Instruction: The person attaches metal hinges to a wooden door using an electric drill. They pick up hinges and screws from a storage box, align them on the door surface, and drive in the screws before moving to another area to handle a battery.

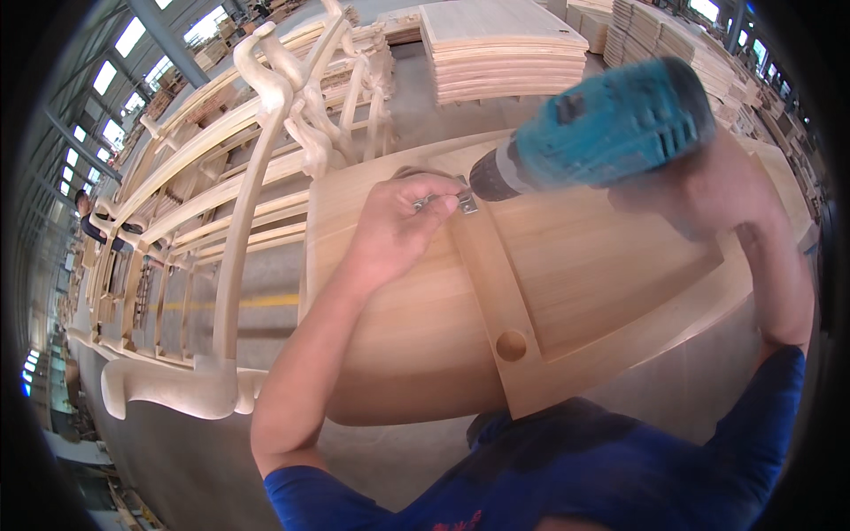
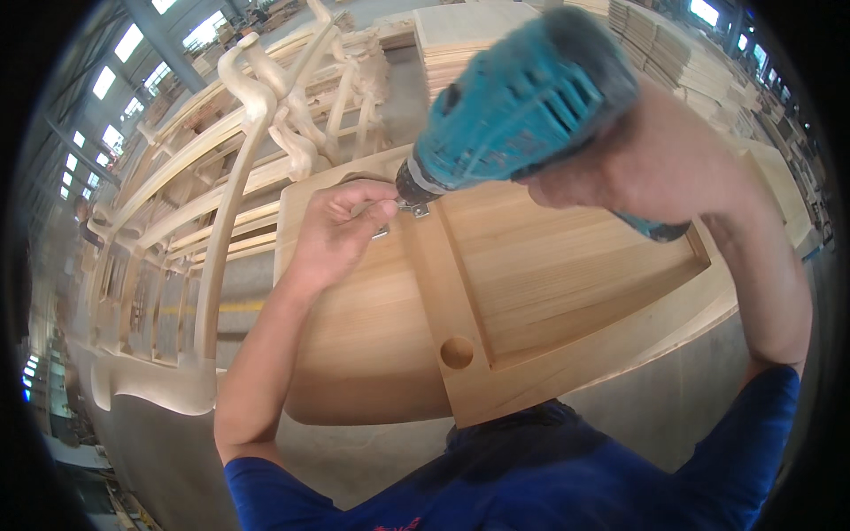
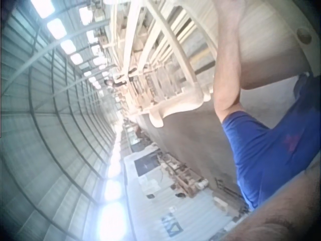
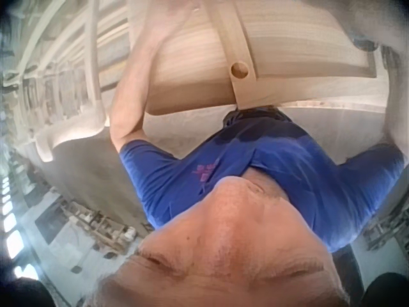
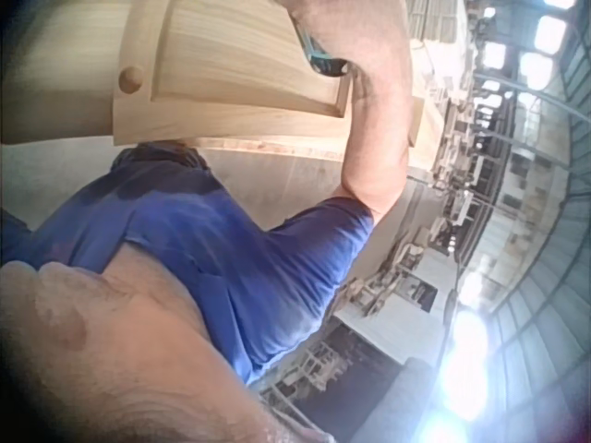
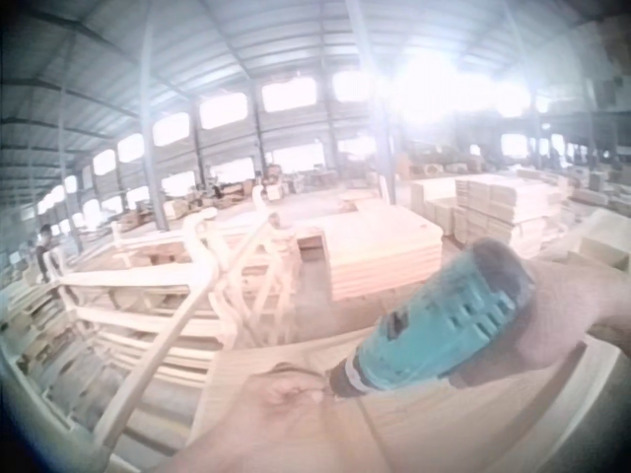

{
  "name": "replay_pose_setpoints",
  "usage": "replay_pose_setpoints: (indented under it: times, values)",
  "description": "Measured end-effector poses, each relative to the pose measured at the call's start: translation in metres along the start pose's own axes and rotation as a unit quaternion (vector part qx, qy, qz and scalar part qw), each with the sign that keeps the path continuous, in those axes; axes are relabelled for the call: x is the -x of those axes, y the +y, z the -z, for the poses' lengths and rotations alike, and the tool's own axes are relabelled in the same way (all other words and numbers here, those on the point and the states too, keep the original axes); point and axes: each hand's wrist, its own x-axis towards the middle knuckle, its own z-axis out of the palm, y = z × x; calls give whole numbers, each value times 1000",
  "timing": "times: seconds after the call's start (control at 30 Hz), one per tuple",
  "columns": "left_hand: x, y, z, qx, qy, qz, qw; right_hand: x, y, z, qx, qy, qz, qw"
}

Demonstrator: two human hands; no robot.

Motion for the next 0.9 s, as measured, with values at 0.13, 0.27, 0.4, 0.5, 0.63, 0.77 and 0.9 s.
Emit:
replay_pose_setpoints:
  times: [0.13, 0.27, 0.4, 0.5, 0.63, 0.77, 0.9]
  values:
    - [-16, -19, -13, -96, -7, -119, 988, -26, -7, 5, -23, -39, -70, 997]
    - [-20, -23, -18, -148, -30, -124, 981, -43, 4, 1, 63, -37, -46, 996]
    - [-19, -30, -17, -179, -16, -146, 973, -60, -10, -1, 19, -86, -73, 993]
    - [-20, -29, -18, -185, -20, -147, 971, -65, -16, 2, -19, -102, -86, 991]
    - [-21, -33, -16, -201, -22, -165, 965, -71, -20, 1, -6, -108, -82, 991]
    - [-21, -34, -17, -202, -23, -160, 966, -76, -21, 2, -17, -127, -75, 989]
    - [-19, -32, -18, -188, -12, -152, 970, -81, -22, 5, 10, -141, -75, 987]
